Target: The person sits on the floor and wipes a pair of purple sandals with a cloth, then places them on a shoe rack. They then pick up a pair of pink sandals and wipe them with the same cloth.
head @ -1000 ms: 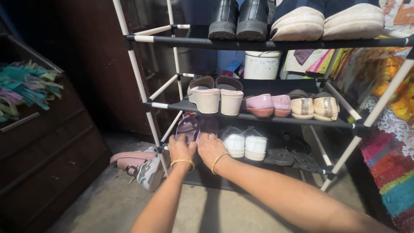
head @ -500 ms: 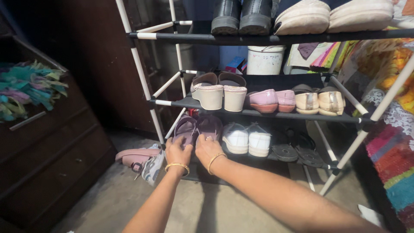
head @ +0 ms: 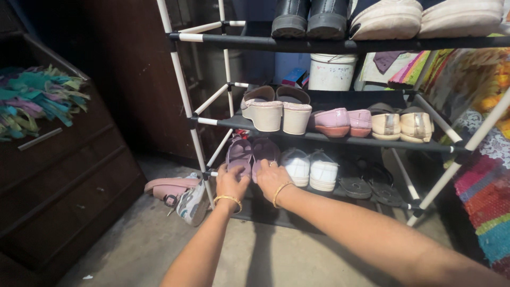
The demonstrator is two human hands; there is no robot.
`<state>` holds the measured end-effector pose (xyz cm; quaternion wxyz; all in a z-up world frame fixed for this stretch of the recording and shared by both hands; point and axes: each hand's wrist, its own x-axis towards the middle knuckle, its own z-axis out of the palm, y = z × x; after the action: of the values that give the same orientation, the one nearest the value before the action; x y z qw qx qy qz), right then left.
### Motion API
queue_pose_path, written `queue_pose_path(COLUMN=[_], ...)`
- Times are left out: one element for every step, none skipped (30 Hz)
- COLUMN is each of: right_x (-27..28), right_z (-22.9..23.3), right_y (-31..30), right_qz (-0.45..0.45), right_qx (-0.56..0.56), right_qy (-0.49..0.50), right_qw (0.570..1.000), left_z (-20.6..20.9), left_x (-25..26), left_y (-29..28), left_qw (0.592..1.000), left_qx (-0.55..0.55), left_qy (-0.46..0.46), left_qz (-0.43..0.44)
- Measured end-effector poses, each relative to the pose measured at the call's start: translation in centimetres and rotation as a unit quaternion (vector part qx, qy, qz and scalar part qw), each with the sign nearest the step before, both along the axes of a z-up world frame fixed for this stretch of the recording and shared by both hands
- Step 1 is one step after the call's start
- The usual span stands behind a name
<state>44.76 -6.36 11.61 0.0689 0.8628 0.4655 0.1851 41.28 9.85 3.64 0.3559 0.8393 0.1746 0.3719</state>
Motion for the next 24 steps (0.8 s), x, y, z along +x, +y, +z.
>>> queue_pose_path(right_x=[-0.1,-0.2,-0.4,-0.6,-0.9,-1.1,-1.2,-1.4,-1.5,-1.5,-1.6,-1.8,-2.0,-2.3,-2.6,-3.0,-3.4,-3.8,-4.2,-4.5,-5.1,-5.6,-6.1,-6.6], right_z=[0.1,0.2,0.2,0.2,0.1,0.1,0.1,0.2,0.3,0.4,0.5,0.6,0.7,0.8,0.8,0.8,0.7,0.7,0.5,0.3,0.0,-0.4,-0.8,-1.2], right_y=[-0.1,-0.1,-0.3,-0.6,-0.7,-0.8,-0.8,-0.7,-0.6,-0.6,-0.5,-0.3,-0.1,0.1,0.3,0.4,0.7,0.9,1.2,1.6,2.1,2.5,3.0,3.5], right_qz=[-0.003,-0.005,-0.008,0.01,0.029,0.047,0.036,0.024,0.013,0.017,0.022,0.026,0.051,0.075,0.1,0.113,0.126,0.139,0.151,0.162,0.176,0.19,0.205,0.221], right_qx=[-0.004,-0.009,-0.013,0.011,0.037,0.062,0.05,0.037,0.025,0.028,0.033,0.037,0.058,0.079,0.099,0.095,0.092,0.089,0.086,0.084,0.08,0.075,0.069,0.064], right_qy=[0.004,0.007,0.012,0.0,-0.012,-0.024,-0.01,0.005,0.019,0.003,-0.013,-0.028,-0.032,-0.035,-0.037,-0.021,-0.005,0.012,0.014,0.015,0.018,0.018,0.02,0.022], right_qw=[1.0,1.0,1.0,1.0,0.999,0.997,0.998,0.999,0.999,0.999,0.999,0.999,0.997,0.993,0.989,0.989,0.988,0.986,0.985,0.983,0.981,0.979,0.976,0.973], left_z=[0.1,0.2,0.2,0.2,0.1,0.0,0.0,0.0,0.1,0.2,0.5,0.9,1.2,1.6,2.0,2.4,3.0,3.5,3.8,4.1,4.2,4.5,4.8,4.9], left_x=[0.0,0.0,0.0,0.2,0.3,0.3,0.4,0.5,0.5,0.5,0.3,0.0,-0.4,-1.0,-1.7,-2.4,-3.2,-4.1,-5.2,-6.3,-7.6,-8.7,-9.8,-11.0], left_y=[0.0,0.0,0.0,-0.1,-0.1,0.0,0.1,0.2,0.3,0.4,0.7,1.0,1.4,1.9,2.2,2.7,3.4,4.2,4.9,5.7,6.6,7.3,8.2,8.8], left_qw=[1.0,1.0,0.999,1.0,1.0,0.999,1.0,1.0,0.999,0.999,0.999,0.999,0.999,0.999,0.998,0.998,0.997,0.995,0.991,0.984,0.975,0.951,0.918,0.877], left_qx=[0.011,0.022,0.032,0.013,-0.006,-0.025,-0.009,0.008,0.024,0.02,0.016,0.012,0.026,0.041,0.055,0.046,0.037,0.028,0.054,0.08,0.103,0.145,0.184,0.22], left_qy=[0.002,0.003,0.006,-0.001,-0.007,-0.013,0.0,0.014,0.027,0.031,0.035,0.039,0.025,0.01,-0.003,0.028,0.059,0.091,0.125,0.159,0.194,0.27,0.347,0.421], left_qz=[0.003,0.006,0.008,0.014,0.019,0.025,0.021,0.016,0.012,0.002,-0.007,-0.016,-0.002,0.012,0.026,0.023,0.02,0.018,0.003,-0.012,-0.025,-0.04,-0.054,-0.069])
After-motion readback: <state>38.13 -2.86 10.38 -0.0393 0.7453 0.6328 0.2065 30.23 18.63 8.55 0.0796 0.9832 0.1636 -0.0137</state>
